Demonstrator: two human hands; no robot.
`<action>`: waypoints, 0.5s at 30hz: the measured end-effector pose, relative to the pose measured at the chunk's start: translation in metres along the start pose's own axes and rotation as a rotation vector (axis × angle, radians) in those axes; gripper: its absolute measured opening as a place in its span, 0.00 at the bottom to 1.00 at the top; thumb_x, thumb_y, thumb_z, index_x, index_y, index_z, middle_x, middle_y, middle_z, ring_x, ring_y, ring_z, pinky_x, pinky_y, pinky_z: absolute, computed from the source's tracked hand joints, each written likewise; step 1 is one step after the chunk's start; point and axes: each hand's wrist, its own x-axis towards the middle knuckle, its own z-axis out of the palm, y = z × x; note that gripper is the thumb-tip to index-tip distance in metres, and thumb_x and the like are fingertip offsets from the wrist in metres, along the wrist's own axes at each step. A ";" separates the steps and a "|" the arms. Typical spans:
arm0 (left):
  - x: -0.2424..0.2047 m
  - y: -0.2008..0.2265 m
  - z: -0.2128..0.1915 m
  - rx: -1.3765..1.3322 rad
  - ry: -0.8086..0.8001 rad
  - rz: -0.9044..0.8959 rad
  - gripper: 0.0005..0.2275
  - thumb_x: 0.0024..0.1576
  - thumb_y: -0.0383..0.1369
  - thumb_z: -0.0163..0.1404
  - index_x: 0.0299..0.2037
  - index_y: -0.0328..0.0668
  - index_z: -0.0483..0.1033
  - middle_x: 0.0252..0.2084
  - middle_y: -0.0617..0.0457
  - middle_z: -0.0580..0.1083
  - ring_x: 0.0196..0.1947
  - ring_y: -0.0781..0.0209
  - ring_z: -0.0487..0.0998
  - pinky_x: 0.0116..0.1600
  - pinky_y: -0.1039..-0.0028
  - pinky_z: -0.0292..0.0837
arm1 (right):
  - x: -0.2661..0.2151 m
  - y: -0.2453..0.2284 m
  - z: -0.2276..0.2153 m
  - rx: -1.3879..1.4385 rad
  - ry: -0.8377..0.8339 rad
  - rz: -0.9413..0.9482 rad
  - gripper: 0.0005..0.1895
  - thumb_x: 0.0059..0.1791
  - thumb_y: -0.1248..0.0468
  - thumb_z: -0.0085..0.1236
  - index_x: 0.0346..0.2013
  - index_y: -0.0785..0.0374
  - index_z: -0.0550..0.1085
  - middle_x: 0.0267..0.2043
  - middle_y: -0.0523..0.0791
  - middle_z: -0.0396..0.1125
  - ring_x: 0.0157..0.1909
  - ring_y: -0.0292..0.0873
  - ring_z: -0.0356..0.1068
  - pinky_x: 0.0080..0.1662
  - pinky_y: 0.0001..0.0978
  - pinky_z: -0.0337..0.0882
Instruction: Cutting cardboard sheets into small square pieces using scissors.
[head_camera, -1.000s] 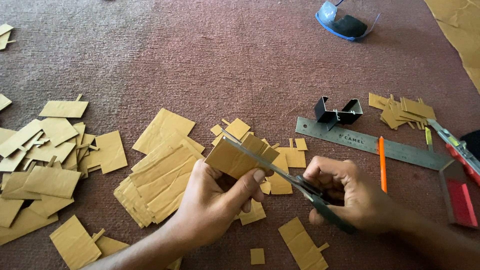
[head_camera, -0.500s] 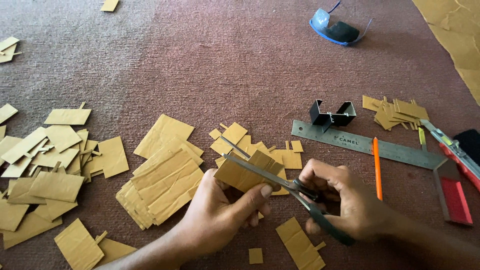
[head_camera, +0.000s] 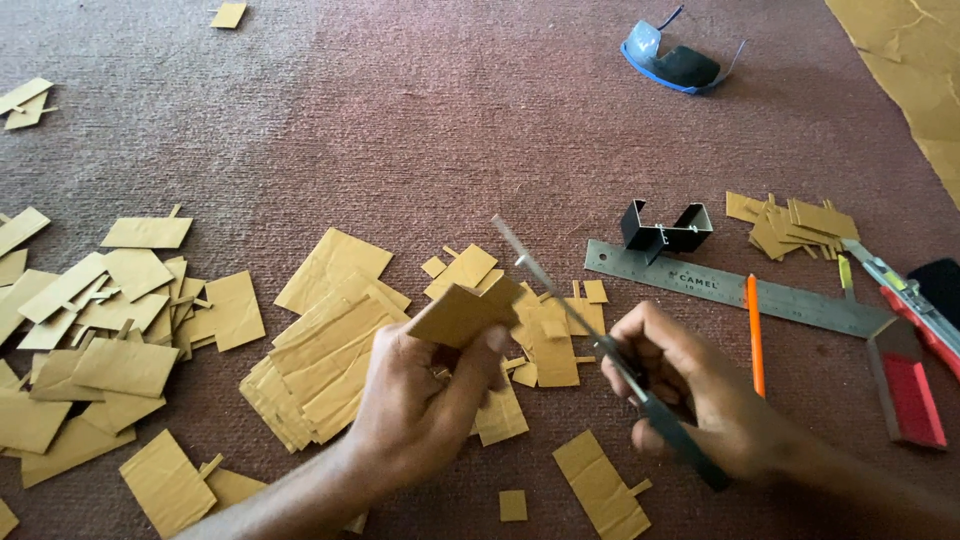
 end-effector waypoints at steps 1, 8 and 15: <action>0.003 0.000 -0.003 0.003 0.000 -0.002 0.09 0.61 0.36 0.48 0.41 0.46 0.81 0.17 0.62 0.76 0.15 0.73 0.77 0.23 0.79 0.74 | -0.001 0.000 0.001 0.003 -0.002 -0.001 0.25 0.36 0.61 0.69 0.43 0.61 0.68 0.35 0.43 0.66 0.35 0.36 0.62 0.35 0.28 0.64; 0.013 -0.009 -0.018 0.503 0.193 0.446 0.23 0.53 0.18 0.46 0.58 0.48 0.78 0.31 0.57 0.70 0.26 0.60 0.72 0.35 0.72 0.69 | -0.009 0.007 0.002 0.028 0.088 0.055 0.20 0.34 0.70 0.70 0.37 0.64 0.71 0.29 0.43 0.65 0.29 0.36 0.60 0.32 0.28 0.62; 0.013 -0.004 -0.017 0.306 0.232 0.331 0.23 0.56 0.18 0.42 0.61 0.42 0.76 0.39 0.52 0.71 0.34 0.62 0.73 0.42 0.75 0.67 | -0.009 0.001 0.007 -0.123 0.146 0.155 0.21 0.38 0.70 0.81 0.34 0.61 0.72 0.25 0.41 0.61 0.27 0.35 0.58 0.31 0.28 0.62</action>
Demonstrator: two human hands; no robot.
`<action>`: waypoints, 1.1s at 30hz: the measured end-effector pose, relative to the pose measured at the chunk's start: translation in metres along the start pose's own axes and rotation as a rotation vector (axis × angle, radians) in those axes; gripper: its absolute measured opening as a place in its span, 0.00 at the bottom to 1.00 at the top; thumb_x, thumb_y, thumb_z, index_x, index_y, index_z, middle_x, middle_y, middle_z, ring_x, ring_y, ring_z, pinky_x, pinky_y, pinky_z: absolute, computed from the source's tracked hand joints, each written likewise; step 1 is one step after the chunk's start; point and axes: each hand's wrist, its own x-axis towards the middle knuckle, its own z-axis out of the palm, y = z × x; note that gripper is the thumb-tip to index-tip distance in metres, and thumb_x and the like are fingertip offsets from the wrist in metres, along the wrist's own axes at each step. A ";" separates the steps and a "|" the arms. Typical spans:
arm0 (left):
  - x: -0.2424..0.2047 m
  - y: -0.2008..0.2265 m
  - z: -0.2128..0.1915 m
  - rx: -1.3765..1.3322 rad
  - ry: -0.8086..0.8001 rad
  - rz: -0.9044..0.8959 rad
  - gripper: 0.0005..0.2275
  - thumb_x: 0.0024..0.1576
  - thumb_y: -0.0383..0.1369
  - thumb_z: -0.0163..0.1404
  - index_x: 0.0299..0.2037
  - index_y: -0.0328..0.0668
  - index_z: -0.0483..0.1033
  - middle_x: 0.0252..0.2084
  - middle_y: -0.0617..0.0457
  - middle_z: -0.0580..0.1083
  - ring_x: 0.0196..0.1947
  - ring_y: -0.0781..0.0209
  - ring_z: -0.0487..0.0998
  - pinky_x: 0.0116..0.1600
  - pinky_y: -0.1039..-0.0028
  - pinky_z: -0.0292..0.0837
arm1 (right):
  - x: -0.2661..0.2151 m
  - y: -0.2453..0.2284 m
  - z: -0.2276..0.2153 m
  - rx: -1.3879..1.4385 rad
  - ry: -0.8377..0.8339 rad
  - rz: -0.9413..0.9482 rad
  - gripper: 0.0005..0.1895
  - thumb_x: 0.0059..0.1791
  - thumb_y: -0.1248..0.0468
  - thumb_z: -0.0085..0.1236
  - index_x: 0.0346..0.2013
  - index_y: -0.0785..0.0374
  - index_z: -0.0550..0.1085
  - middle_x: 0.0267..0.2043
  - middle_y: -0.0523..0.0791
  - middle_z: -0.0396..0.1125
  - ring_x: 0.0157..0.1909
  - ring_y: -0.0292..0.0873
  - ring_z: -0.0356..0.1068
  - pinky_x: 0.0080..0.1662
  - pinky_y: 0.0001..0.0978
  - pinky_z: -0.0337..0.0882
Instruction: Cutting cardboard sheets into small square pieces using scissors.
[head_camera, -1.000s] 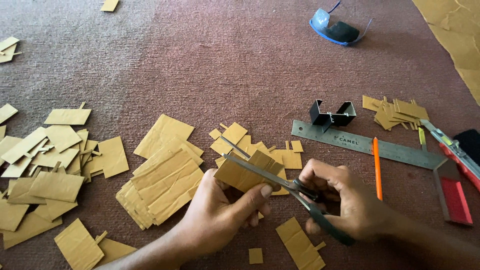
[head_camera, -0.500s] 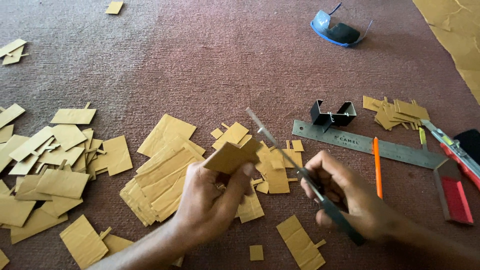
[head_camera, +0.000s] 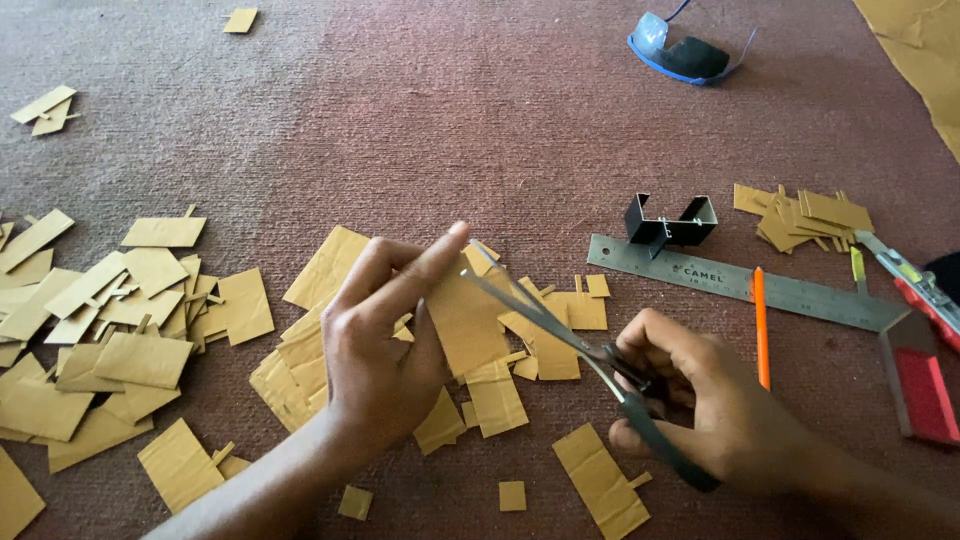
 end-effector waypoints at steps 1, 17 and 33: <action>0.001 0.002 -0.001 0.000 -0.005 0.002 0.23 0.56 0.18 0.42 0.61 0.42 0.76 0.39 0.52 0.71 0.34 0.62 0.73 0.42 0.75 0.67 | 0.000 -0.001 0.001 0.004 0.002 0.001 0.21 0.38 0.70 0.81 0.34 0.61 0.72 0.25 0.41 0.61 0.27 0.35 0.58 0.31 0.28 0.62; -0.011 0.015 0.014 -0.730 0.041 -0.545 0.17 0.56 0.24 0.56 0.55 0.42 0.69 0.44 0.50 0.73 0.38 0.67 0.77 0.42 0.77 0.80 | 0.001 -0.001 -0.003 0.030 -0.012 0.057 0.23 0.35 0.66 0.82 0.36 0.61 0.74 0.27 0.42 0.64 0.29 0.36 0.61 0.33 0.28 0.66; -0.011 0.021 0.008 -0.724 -0.394 -0.683 0.12 0.62 0.36 0.50 0.31 0.34 0.78 0.18 0.46 0.80 0.14 0.65 0.77 0.23 0.78 0.77 | -0.002 -0.009 -0.003 -0.014 -0.035 0.058 0.21 0.33 0.73 0.77 0.34 0.61 0.74 0.27 0.41 0.64 0.29 0.36 0.61 0.33 0.29 0.68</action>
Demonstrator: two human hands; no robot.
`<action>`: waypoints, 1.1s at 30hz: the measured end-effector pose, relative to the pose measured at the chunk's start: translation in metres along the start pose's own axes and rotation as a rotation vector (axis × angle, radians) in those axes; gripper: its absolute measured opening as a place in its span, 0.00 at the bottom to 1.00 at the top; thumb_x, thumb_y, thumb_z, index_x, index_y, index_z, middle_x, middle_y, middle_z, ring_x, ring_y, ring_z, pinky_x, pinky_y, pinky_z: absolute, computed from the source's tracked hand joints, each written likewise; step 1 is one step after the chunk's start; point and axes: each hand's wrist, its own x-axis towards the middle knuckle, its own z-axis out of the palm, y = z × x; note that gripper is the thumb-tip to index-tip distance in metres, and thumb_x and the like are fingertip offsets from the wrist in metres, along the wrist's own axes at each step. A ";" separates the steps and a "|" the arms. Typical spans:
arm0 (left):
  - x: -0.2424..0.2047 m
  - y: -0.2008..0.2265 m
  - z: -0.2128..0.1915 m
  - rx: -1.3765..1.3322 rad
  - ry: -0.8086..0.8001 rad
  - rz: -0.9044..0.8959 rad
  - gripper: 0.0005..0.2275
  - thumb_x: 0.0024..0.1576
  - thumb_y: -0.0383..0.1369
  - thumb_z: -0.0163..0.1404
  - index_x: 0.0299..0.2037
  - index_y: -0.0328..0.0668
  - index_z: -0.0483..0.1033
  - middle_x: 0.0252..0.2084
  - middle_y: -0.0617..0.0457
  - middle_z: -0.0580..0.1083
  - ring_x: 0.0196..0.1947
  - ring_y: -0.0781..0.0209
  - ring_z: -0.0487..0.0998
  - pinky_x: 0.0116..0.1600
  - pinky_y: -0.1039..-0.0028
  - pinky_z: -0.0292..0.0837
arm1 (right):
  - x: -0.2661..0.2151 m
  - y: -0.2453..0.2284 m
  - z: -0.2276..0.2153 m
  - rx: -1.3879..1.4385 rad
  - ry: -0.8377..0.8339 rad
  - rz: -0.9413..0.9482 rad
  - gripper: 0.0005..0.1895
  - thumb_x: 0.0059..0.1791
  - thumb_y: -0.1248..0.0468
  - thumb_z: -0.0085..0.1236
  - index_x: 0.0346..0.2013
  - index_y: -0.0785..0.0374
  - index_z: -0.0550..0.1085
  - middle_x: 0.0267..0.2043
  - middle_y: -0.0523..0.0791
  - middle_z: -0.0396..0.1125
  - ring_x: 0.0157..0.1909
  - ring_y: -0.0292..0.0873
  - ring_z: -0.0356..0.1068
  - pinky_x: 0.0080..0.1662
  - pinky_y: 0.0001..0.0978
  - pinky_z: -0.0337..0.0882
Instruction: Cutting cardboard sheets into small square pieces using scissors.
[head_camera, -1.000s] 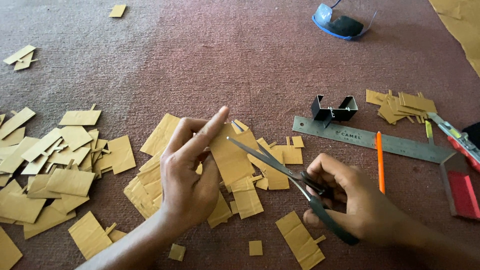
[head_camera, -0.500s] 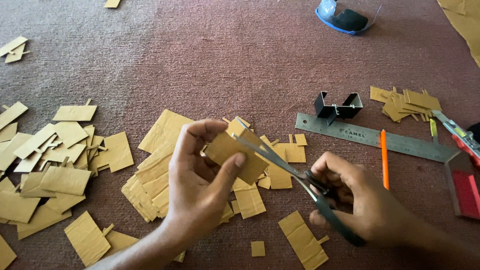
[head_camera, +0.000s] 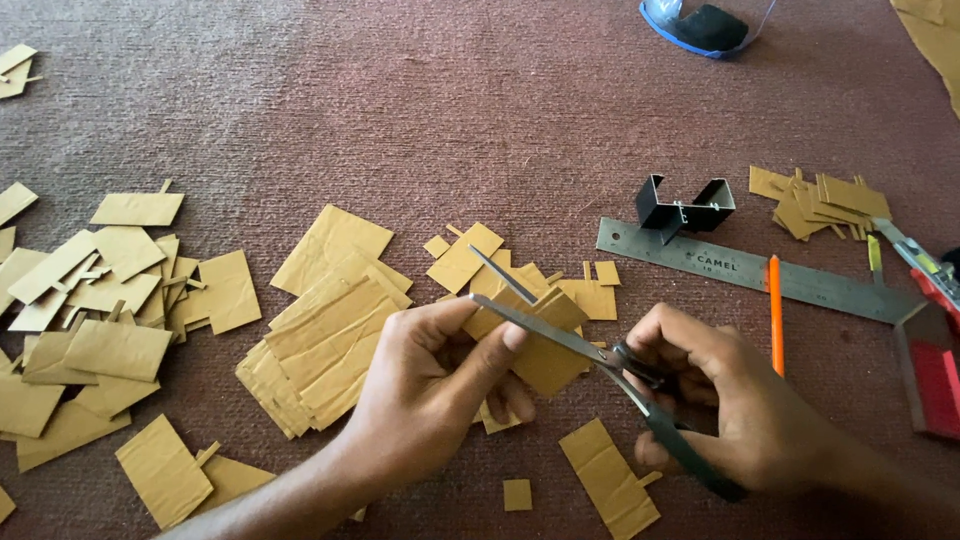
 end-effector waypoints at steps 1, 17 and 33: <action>-0.001 0.001 0.001 0.001 -0.003 -0.001 0.12 0.62 0.36 0.50 0.31 0.34 0.78 0.18 0.46 0.80 0.14 0.65 0.77 0.23 0.78 0.77 | 0.001 0.002 -0.002 0.002 0.003 0.001 0.21 0.33 0.73 0.77 0.34 0.61 0.74 0.27 0.41 0.64 0.29 0.36 0.61 0.33 0.29 0.68; -0.004 -0.004 0.007 0.078 -0.132 -0.051 0.11 0.61 0.34 0.52 0.29 0.37 0.80 0.18 0.48 0.81 0.16 0.69 0.79 0.24 0.80 0.79 | -0.001 0.003 -0.003 -0.075 -0.044 -0.047 0.24 0.31 0.69 0.80 0.34 0.59 0.73 0.26 0.40 0.64 0.29 0.35 0.59 0.32 0.29 0.64; -0.004 -0.006 0.006 0.063 -0.150 -0.044 0.12 0.61 0.36 0.51 0.31 0.36 0.80 0.18 0.48 0.81 0.15 0.68 0.78 0.24 0.79 0.80 | -0.003 -0.002 -0.002 -0.082 -0.079 -0.093 0.24 0.32 0.68 0.78 0.34 0.58 0.70 0.27 0.39 0.60 0.30 0.35 0.57 0.33 0.29 0.63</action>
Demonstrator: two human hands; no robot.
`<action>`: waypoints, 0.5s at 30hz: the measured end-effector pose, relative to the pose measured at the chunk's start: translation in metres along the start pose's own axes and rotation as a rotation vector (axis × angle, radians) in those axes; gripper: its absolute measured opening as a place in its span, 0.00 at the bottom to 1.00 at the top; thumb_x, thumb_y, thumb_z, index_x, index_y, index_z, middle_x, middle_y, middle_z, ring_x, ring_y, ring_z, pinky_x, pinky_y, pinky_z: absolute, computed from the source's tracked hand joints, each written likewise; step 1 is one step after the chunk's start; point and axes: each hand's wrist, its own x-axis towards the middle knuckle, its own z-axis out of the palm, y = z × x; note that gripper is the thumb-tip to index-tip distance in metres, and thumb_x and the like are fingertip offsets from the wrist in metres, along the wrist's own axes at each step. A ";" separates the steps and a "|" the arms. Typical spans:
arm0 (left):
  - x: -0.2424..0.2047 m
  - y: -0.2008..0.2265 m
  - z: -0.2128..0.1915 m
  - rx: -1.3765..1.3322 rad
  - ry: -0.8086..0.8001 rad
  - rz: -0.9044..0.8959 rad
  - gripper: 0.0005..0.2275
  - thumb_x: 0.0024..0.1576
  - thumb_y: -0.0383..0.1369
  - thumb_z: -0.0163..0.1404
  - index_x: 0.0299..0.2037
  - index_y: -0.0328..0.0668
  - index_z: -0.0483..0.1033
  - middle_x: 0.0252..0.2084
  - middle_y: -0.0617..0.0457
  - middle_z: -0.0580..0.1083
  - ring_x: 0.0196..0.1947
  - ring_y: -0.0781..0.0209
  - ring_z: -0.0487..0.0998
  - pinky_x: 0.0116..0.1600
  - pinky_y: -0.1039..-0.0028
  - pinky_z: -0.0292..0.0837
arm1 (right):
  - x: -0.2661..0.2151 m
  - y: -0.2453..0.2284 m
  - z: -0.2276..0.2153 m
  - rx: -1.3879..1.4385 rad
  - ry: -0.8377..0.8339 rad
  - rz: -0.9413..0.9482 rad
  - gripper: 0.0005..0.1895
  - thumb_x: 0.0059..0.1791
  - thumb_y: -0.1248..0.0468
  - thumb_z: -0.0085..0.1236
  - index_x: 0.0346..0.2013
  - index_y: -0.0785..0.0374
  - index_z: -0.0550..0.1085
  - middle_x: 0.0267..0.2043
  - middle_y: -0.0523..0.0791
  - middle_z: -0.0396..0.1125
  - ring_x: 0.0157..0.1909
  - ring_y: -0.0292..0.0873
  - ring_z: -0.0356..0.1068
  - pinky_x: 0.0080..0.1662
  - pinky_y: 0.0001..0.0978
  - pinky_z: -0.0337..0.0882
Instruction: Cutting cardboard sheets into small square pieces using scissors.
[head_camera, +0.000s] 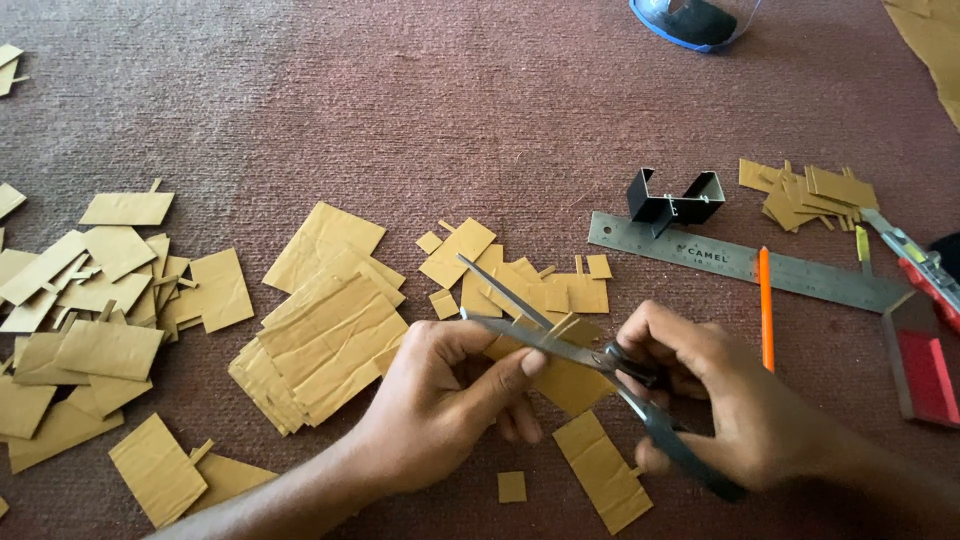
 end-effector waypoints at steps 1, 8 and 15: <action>-0.001 0.003 0.000 0.000 -0.001 0.001 0.12 0.61 0.36 0.51 0.31 0.36 0.80 0.18 0.48 0.81 0.15 0.68 0.78 0.24 0.79 0.80 | 0.001 -0.001 0.000 0.000 0.001 0.000 0.24 0.32 0.68 0.78 0.34 0.58 0.70 0.27 0.39 0.60 0.30 0.35 0.57 0.33 0.29 0.63; -0.002 0.008 -0.002 0.080 -0.081 0.031 0.09 0.62 0.34 0.50 0.34 0.39 0.81 0.18 0.50 0.81 0.17 0.69 0.82 0.25 0.81 0.78 | 0.002 0.002 0.002 -0.112 0.016 -0.110 0.28 0.32 0.57 0.79 0.38 0.56 0.70 0.28 0.37 0.63 0.27 0.33 0.57 0.30 0.29 0.61; 0.001 0.003 -0.006 0.109 -0.108 0.055 0.08 0.62 0.31 0.48 0.36 0.40 0.81 0.20 0.53 0.81 0.19 0.71 0.80 0.28 0.80 0.80 | 0.004 0.007 -0.002 -0.165 0.037 -0.173 0.33 0.32 0.49 0.79 0.43 0.55 0.71 0.32 0.37 0.67 0.31 0.32 0.62 0.35 0.26 0.68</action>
